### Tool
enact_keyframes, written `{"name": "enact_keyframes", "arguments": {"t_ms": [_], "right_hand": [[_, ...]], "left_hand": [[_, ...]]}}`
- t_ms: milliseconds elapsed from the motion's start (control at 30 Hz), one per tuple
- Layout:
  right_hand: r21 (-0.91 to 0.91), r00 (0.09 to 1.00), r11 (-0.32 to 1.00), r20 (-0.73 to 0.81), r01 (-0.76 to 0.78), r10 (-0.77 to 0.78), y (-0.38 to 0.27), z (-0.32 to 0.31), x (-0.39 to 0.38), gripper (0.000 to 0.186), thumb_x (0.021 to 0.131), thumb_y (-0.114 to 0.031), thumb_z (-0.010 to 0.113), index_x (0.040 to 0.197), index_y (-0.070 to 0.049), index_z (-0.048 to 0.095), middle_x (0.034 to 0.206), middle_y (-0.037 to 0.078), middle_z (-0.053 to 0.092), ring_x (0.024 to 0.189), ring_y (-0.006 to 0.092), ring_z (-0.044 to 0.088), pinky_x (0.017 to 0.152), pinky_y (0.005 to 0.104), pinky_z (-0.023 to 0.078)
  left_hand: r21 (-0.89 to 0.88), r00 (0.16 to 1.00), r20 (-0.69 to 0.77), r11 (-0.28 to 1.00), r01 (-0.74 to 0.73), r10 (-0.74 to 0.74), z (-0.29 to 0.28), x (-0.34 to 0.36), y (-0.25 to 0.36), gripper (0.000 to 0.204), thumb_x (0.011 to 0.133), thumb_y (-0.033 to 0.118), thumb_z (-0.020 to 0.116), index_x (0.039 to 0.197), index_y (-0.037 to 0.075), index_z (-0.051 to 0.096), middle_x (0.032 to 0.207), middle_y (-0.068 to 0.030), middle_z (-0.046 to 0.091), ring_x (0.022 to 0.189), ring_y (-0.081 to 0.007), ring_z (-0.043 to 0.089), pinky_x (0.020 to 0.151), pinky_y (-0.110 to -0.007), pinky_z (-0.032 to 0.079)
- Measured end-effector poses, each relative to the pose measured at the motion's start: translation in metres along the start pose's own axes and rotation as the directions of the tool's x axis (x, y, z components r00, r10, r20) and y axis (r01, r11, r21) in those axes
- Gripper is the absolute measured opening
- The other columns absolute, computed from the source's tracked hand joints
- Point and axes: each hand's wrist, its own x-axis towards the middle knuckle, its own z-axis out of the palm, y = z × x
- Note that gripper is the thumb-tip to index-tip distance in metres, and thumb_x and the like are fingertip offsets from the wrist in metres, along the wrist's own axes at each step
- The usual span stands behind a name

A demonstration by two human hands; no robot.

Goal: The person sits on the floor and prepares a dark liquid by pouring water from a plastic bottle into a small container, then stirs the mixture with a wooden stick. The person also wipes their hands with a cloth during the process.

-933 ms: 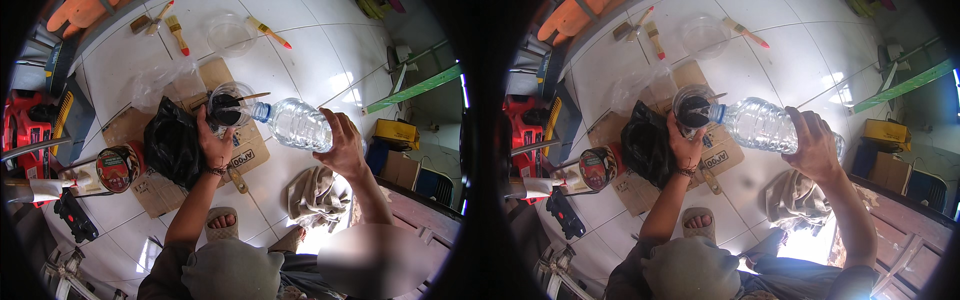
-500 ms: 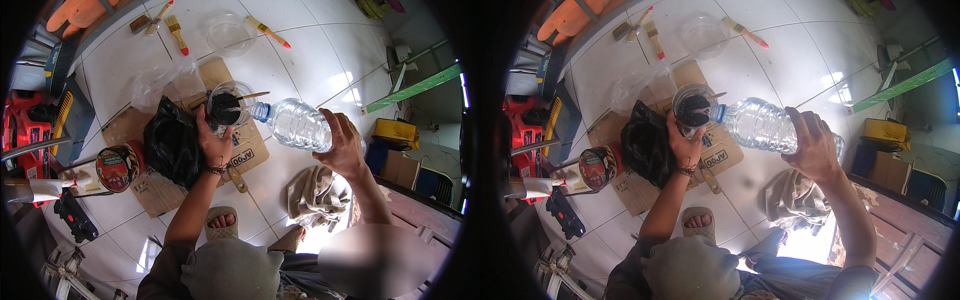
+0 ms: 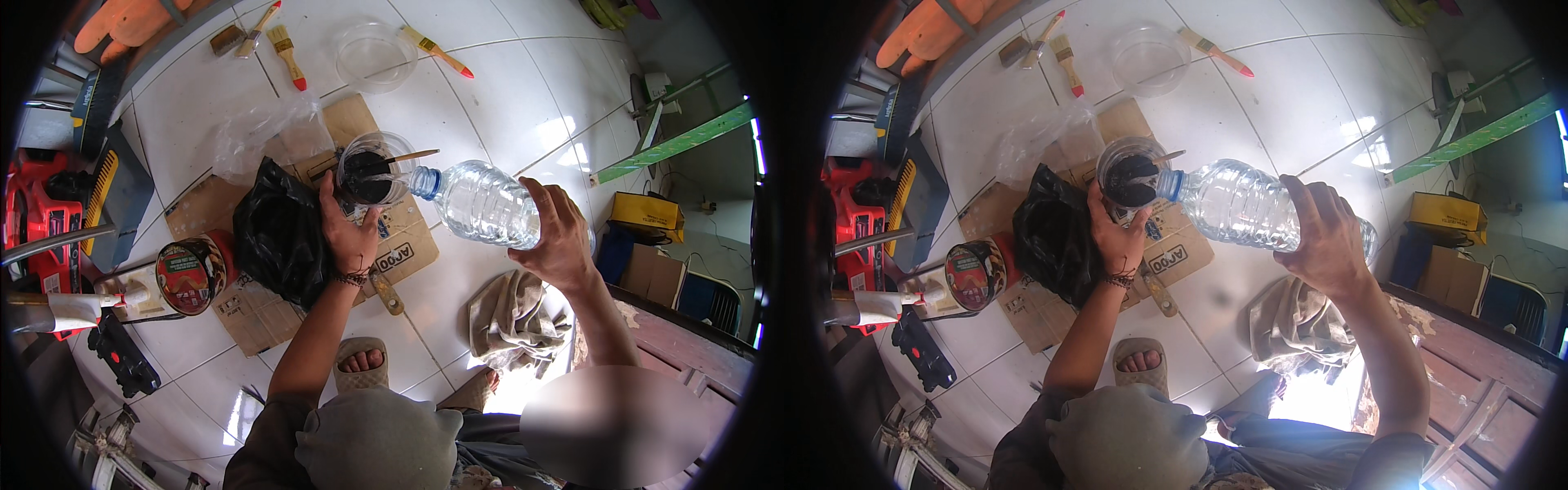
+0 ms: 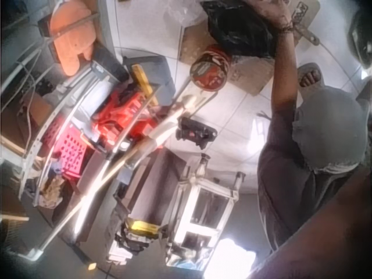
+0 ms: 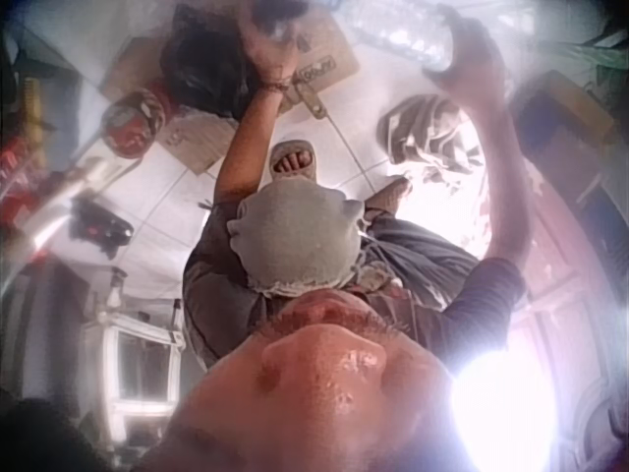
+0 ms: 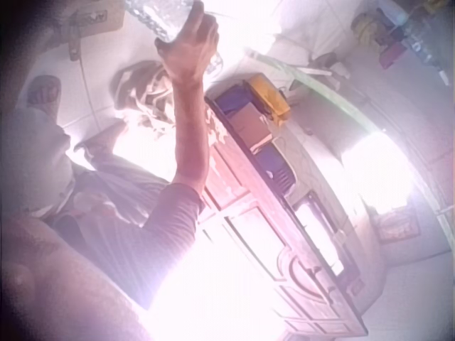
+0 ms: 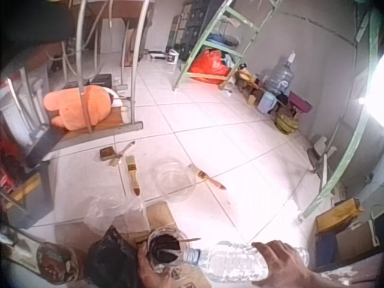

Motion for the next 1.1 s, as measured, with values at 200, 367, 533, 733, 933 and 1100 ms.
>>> {"name": "enact_keyframes", "arguments": {"t_ms": [200,367,533,733,933,1100], "right_hand": [[-0.006,1.000,1.000,0.012,-0.010,0.010,-0.0001,-0.0001,-0.0014,0.096,0.044,-0.009,0.086,0.133,-0.006,0.051,0.107,0.015,0.063,0.094,0.0332,0.064,0.083,0.0433,0.055],[0.001,1.000,1.000,0.003,-0.003,0.003,-0.0007,0.0014,-0.0017,0.097,0.044,-0.009,0.086,0.134,-0.006,0.050,0.106,0.015,0.063,0.094,0.0333,0.064,0.082,0.0434,0.055],[-0.001,1.000,1.000,0.012,-0.008,0.008,-0.0020,0.0003,-0.0020,0.098,0.044,-0.008,0.087,0.134,-0.007,0.050,0.106,0.015,0.063,0.094,0.0332,0.064,0.082,0.0434,0.055],[-0.013,1.000,1.000,0.006,0.011,-0.010,-0.0020,0.0009,-0.0021,0.098,0.044,-0.008,0.087,0.134,-0.007,0.050,0.105,0.014,0.063,0.093,0.0328,0.064,0.081,0.0433,0.055],[-0.013,1.000,1.000,0.012,0.006,-0.006,-0.0022,0.0008,-0.0023,0.097,0.045,-0.008,0.086,0.134,-0.007,0.050,0.105,0.014,0.062,0.093,0.0325,0.064,0.081,0.0432,0.056],[-0.013,1.000,1.000,0.001,0.013,-0.013,-0.0026,0.0026,-0.0028,0.096,0.045,-0.008,0.085,0.134,-0.006,0.050,0.105,0.014,0.062,0.092,0.0324,0.064,0.081,0.0430,0.055]], "left_hand": [[0.020,1.000,0.002,1.000,0.003,-0.003,-0.0006,0.0000,0.0027,0.090,0.067,-0.004,0.083,0.145,0.002,0.039,0.126,-0.0170,0.059,0.116,-0.0274,0.058,0.103,-0.038,0.045],[-0.004,1.000,0.003,1.000,0.022,-0.022,-0.0002,-0.0001,-0.0003,0.089,0.067,-0.005,0.083,0.144,0.002,0.040,0.125,-0.0157,0.059,0.116,-0.0256,0.058,0.103,-0.037,0.045],[-0.003,1.000,-0.002,1.000,0.012,-0.012,-0.0003,0.0005,0.0030,0.087,0.066,-0.006,0.082,0.143,0.002,0.041,0.125,-0.0152,0.059,0.115,-0.0252,0.058,0.103,-0.037,0.045],[-0.010,1.000,-0.007,1.000,-0.002,0.002,-0.0002,0.0007,0.0032,0.087,0.066,-0.007,0.082,0.142,0.002,0.042,0.126,-0.0153,0.059,0.116,-0.0252,0.058,0.103,-0.037,0.044],[-0.037,1.000,0.001,0.999,0.006,-0.006,0.0002,0.0007,0.0015,0.088,0.066,-0.008,0.082,0.143,0.001,0.041,0.129,-0.0156,0.057,0.118,-0.0261,0.058,0.104,-0.037,0.044],[-0.013,1.000,-0.003,1.000,-0.010,0.010,-0.0006,0.0006,0.0040,0.089,0.066,-0.009,0.082,0.143,0.001,0.040,0.131,-0.0160,0.056,0.120,-0.0266,0.057,0.105,-0.037,0.044]]}}
